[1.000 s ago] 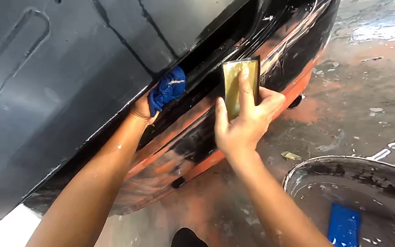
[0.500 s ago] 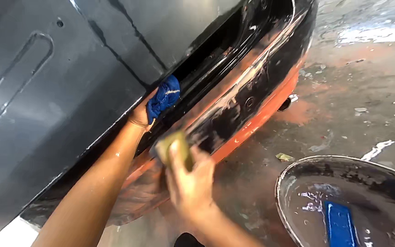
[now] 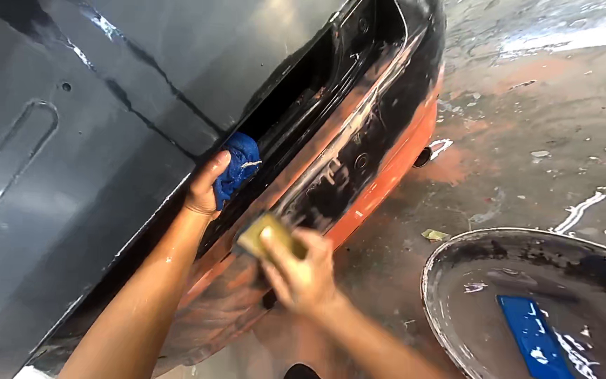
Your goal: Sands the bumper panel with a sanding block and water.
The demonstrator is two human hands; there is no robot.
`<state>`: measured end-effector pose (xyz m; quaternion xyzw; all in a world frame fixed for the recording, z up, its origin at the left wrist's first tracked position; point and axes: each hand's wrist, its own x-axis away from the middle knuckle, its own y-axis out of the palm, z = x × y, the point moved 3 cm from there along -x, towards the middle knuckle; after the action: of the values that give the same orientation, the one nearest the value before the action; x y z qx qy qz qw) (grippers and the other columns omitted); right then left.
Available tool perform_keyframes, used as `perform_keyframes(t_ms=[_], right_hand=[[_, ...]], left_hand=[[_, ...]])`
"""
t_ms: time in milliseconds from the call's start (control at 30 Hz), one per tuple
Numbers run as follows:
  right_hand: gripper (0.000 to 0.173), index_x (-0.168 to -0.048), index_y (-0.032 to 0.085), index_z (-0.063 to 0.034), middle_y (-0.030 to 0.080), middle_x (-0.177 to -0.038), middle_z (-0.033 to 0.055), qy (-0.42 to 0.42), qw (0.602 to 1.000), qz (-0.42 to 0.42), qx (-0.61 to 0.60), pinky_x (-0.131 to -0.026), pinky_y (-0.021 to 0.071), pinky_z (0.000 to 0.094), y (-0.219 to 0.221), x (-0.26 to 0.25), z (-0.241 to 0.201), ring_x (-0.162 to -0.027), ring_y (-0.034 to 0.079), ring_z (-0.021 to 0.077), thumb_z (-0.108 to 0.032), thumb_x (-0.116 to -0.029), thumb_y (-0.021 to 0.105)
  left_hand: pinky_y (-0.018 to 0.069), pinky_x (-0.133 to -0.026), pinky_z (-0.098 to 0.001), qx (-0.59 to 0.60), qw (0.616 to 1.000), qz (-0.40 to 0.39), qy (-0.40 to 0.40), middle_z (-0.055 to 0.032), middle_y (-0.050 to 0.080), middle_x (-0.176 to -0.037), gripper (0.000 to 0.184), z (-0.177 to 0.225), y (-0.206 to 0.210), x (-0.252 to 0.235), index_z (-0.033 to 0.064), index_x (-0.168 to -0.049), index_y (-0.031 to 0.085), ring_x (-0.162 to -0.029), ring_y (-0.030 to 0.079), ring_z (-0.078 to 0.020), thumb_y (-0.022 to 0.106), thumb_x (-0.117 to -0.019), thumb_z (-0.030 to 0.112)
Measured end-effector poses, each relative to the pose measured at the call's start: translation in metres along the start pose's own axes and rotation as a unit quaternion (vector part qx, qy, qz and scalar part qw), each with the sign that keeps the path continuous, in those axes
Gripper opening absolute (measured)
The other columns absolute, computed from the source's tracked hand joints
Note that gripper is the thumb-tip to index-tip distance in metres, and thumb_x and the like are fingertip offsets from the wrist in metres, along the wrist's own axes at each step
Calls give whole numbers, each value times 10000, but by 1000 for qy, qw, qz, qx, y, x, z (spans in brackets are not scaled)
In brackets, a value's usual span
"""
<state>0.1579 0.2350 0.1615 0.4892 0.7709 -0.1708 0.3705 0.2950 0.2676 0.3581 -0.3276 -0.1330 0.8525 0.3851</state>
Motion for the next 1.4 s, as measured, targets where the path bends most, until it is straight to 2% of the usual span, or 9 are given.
perform_keyframes(t_ms=[167,333,533,700,867,1033,1200,1300,1400], right_hand=[[666,-1569,442,-224,419,-1400,202,132,979,153,-12,-1008,439,504,-13,-72,39,-1275,441,320,-400,-960,648],[504,-1414,540,-450,515,-1422,63,-5,998,54,-42,-1026,434,493,35,50,-2,-1257,530,236,-407,-929,669],[644,-1561,455,-261,410,-1451,186,172,968,180,-20,-1051,411,510,-8,-57,39,-1325,417,318,-332,-953,654],[479,-1379,565,-462,517,-1453,26,-25,997,60,-29,-1099,390,490,29,50,13,-1328,498,224,-323,-931,658],[588,-1524,504,-269,394,-1479,145,174,963,190,-74,-1087,423,483,-5,-38,60,-1379,395,286,-300,-959,660],[493,-1416,492,-442,463,-1489,60,85,989,94,-73,-1136,386,538,40,84,33,-1385,452,269,-369,-958,659],[555,-1535,457,-206,391,-1529,148,227,946,218,-74,-1123,409,495,12,5,89,-1411,397,281,-316,-1004,577],[548,-1544,428,-259,330,-1587,159,243,951,182,-61,-1146,400,554,27,47,55,-1460,352,326,-312,-1014,559],[473,-1423,489,-332,454,-1462,146,161,977,120,-69,-1114,434,536,48,108,45,-1374,464,313,-408,-978,630]], left_hand=[[559,-914,-240,-5,1000,0,15,96,727,-1097,376,1,1,-2,221,-1256,661,-1026,677,-27,610,-946,428],[561,-899,-234,-31,999,5,10,109,727,-1076,383,1,0,0,244,-1261,655,-1002,678,-16,588,-957,468],[546,-933,-235,-25,999,-17,34,102,710,-1145,439,-1,-2,-2,208,-1334,612,-1059,663,-24,585,-960,437],[545,-938,-229,-56,998,4,31,111,707,-1141,471,-1,-1,-3,208,-1362,587,-1053,661,-12,580,-958,451],[544,-961,-261,-88,994,-18,69,91,689,-1179,507,-3,-2,-6,174,-1369,557,-1079,656,-47,656,-931,411],[574,-891,-237,-112,991,-21,66,113,705,-1096,451,4,8,-4,208,-1300,578,-984,680,-31,708,-909,392],[537,-989,-266,-126,984,-50,112,85,681,-1216,522,0,0,-9,160,-1380,530,-1109,651,-60,685,-925,363],[531,-1014,-288,-143,983,-45,104,73,657,-1242,554,1,1,-6,152,-1405,487,-1132,641,-73,668,-936,385],[548,-974,-270,-141,985,-31,99,88,670,-1216,573,1,6,-5,166,-1404,498,-1089,654,-55,695,-916,391]])
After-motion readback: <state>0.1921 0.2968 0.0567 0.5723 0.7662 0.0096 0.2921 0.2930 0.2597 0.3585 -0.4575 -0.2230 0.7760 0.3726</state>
